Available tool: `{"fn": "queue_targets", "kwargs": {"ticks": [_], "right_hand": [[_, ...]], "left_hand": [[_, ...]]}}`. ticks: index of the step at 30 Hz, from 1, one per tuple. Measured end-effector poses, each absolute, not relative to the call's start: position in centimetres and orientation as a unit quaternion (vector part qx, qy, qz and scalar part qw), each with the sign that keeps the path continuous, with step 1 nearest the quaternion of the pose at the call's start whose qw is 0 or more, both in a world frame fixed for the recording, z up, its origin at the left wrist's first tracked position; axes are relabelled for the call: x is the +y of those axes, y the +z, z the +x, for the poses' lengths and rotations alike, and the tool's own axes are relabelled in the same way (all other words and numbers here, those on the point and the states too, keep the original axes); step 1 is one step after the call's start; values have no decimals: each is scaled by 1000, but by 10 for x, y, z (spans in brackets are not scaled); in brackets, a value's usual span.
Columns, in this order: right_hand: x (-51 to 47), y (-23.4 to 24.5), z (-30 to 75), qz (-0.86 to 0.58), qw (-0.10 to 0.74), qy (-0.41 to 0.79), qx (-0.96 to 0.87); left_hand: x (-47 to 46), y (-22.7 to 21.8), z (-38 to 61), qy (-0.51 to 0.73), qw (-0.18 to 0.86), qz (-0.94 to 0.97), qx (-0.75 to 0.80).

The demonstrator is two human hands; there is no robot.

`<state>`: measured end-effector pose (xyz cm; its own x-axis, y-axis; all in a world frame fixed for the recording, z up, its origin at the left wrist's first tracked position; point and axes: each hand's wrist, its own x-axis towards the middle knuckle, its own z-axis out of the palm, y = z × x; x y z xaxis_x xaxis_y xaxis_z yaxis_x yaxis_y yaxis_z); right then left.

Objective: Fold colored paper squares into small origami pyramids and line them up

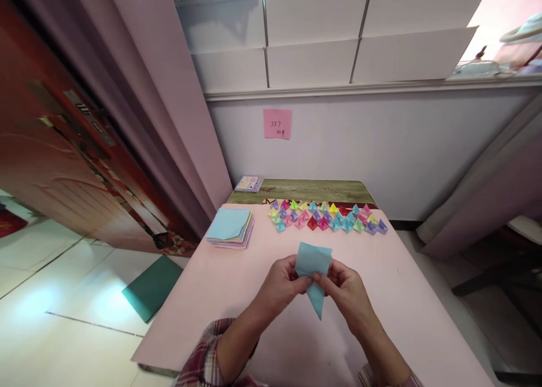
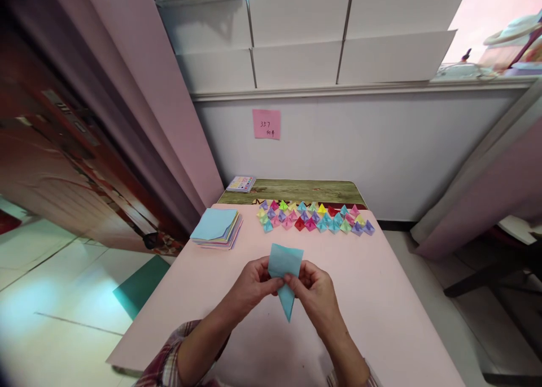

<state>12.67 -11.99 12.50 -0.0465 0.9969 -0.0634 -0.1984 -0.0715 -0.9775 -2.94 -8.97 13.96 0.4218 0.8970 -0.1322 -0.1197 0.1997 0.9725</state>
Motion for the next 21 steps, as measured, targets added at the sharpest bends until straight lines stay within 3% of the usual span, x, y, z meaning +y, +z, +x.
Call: {"fn": "queue_targets", "kwargs": {"ticks": [7, 11, 17, 21], "right_hand": [[-122, 116, 112, -470, 574, 529, -412], [-122, 114, 121, -463, 604, 474, -442], [-120, 113, 143, -504, 560, 356, -553], [-120, 113, 145, -525, 534, 340, -569]], "left_hand": [[-94, 132, -23, 444, 703, 384, 403], [-93, 134, -27, 434, 684, 408, 421], [-93, 137, -34, 387, 687, 465, 403], [-95, 140, -33, 389, 676, 488, 393]]}}
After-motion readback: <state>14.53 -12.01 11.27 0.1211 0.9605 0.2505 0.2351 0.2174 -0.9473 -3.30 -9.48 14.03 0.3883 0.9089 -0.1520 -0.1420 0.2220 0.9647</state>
